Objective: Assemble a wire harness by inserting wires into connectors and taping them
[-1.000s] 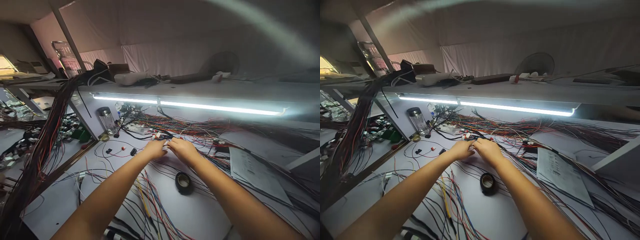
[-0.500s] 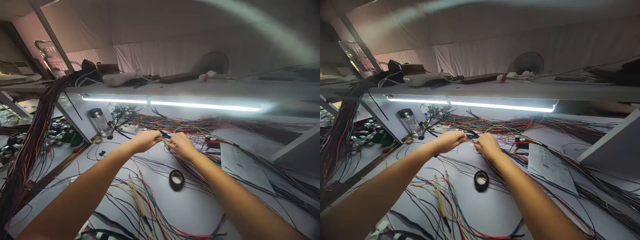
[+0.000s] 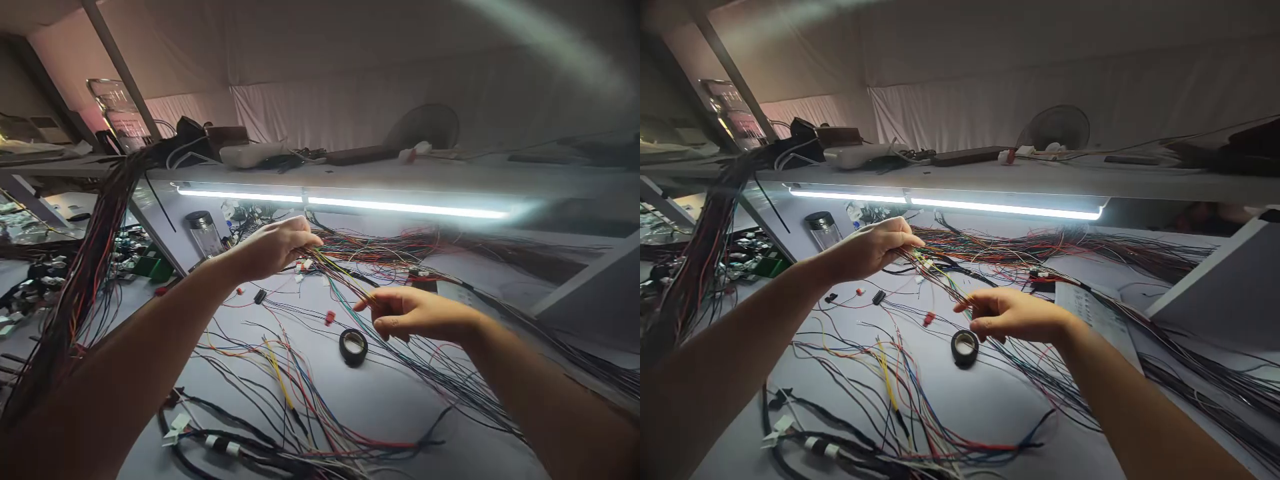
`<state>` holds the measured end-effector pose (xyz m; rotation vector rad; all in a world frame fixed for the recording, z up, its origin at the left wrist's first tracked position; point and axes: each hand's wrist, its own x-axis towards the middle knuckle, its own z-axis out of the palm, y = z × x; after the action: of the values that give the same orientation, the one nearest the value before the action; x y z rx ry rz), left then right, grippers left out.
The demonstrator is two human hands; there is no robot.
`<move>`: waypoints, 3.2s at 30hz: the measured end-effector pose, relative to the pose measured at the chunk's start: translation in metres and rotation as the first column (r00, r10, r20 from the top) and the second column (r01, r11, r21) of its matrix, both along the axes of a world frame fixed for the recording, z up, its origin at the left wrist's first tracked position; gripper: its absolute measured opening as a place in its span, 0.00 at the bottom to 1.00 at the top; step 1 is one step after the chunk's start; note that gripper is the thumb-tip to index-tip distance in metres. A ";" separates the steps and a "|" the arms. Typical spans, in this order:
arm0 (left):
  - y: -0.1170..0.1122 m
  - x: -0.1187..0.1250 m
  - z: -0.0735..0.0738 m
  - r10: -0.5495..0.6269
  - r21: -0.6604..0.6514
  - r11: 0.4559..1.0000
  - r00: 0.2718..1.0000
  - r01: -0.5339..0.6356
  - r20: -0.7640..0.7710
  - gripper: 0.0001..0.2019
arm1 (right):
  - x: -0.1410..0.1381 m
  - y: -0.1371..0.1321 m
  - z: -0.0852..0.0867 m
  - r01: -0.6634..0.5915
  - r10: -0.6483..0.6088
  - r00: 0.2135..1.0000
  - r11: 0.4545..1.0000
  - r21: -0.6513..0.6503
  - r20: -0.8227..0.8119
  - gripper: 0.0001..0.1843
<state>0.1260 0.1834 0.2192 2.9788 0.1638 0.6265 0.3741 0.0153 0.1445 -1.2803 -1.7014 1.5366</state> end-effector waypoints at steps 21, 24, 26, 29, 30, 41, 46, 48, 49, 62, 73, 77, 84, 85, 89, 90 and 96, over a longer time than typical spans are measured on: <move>0.008 -0.023 -0.154 0.329 0.032 0.939 0.864 -0.344 -0.380 0.26 | 0.021 -0.043 -0.146 -0.090 -0.454 0.422 0.841 0.534 0.785 0.28; -0.038 -0.049 -0.145 0.345 -0.052 0.920 0.866 -0.389 -0.362 0.25 | 0.016 -0.044 -0.163 -0.101 -0.450 0.419 0.840 0.533 0.789 0.28; -0.077 -0.081 -0.142 0.448 -0.086 0.867 0.843 -0.491 -0.299 0.25 | 0.009 -0.051 -0.157 -0.026 -0.572 0.406 0.772 0.635 0.713 0.30; -0.142 -0.129 -0.148 0.527 -0.093 0.818 0.803 -0.568 -0.278 0.24 | -0.023 -0.073 -0.132 0.041 -0.701 0.453 0.634 0.772 0.551 0.28; -0.164 -0.141 -0.154 0.498 -0.091 0.831 0.807 -0.549 -0.318 0.24 | -0.041 -0.082 -0.124 0.005 -0.660 0.540 0.623 0.782 0.522 0.26; -0.238 -0.173 -0.190 0.532 -0.147 0.813 0.821 -0.564 -0.210 0.19 | -0.223 -0.095 -0.151 -0.206 -0.353 0.800 0.597 0.776 0.484 0.21; -0.249 -0.198 -0.188 0.718 -0.200 0.673 0.694 -0.712 -0.054 0.11 | -0.227 -0.102 -0.152 -0.221 -0.343 0.809 0.575 0.788 0.477 0.17; -0.250 -0.204 -0.190 0.706 -0.198 0.670 0.697 -0.715 -0.129 0.14 | -0.227 -0.105 -0.151 -0.210 -0.327 0.813 0.607 0.766 0.482 0.15; -0.250 -0.205 -0.191 0.701 -0.204 0.663 0.693 -0.720 -0.169 0.15 | -0.227 -0.105 -0.150 -0.191 -0.330 0.816 0.620 0.761 0.474 0.15; -0.245 -0.178 -0.200 0.681 -0.217 0.665 0.699 -0.715 -0.218 0.14 | -0.228 -0.103 -0.157 -0.140 -0.367 0.846 0.547 0.825 0.387 0.13; -0.228 -0.182 -0.192 0.709 -0.237 0.650 0.689 -0.722 -0.152 0.13 | -0.230 -0.102 -0.150 -0.107 -0.375 0.842 0.587 0.803 0.387 0.14; -0.211 -0.202 -0.186 0.781 -0.173 0.584 0.607 -0.793 -0.146 0.15 | -0.229 -0.101 -0.152 -0.112 -0.373 0.834 0.608 0.786 0.408 0.14; -0.153 -0.207 -0.176 0.694 -0.114 0.663 0.664 -0.740 -0.278 0.13 | -0.231 -0.103 -0.146 -0.131 -0.359 0.824 0.630 0.765 0.437 0.14; -0.144 -0.203 -0.175 0.654 -0.105 0.693 0.683 -0.713 -0.326 0.12 | -0.232 -0.103 -0.146 -0.135 -0.356 0.822 0.636 0.760 0.445 0.14; -0.124 -0.188 -0.167 0.509 -0.057 0.796 0.717 -0.603 -0.477 0.04 | -0.231 -0.103 -0.151 -0.147 -0.354 0.811 0.648 0.748 0.466 0.14; -0.124 -0.187 -0.164 0.500 -0.053 0.806 0.725 -0.590 -0.474 0.04 | -0.230 -0.103 -0.153 -0.145 -0.361 0.808 0.645 0.750 0.467 0.15; -0.145 -0.200 -0.152 0.402 -0.149 0.827 0.756 -0.542 -0.517 0.12 | -0.227 -0.105 -0.154 -0.067 -0.386 0.814 0.681 0.730 0.435 0.17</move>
<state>-0.0744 0.0387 0.0676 2.7222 0.9925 -0.1141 0.1472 -0.0898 -0.0091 -1.4320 -2.1393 0.2355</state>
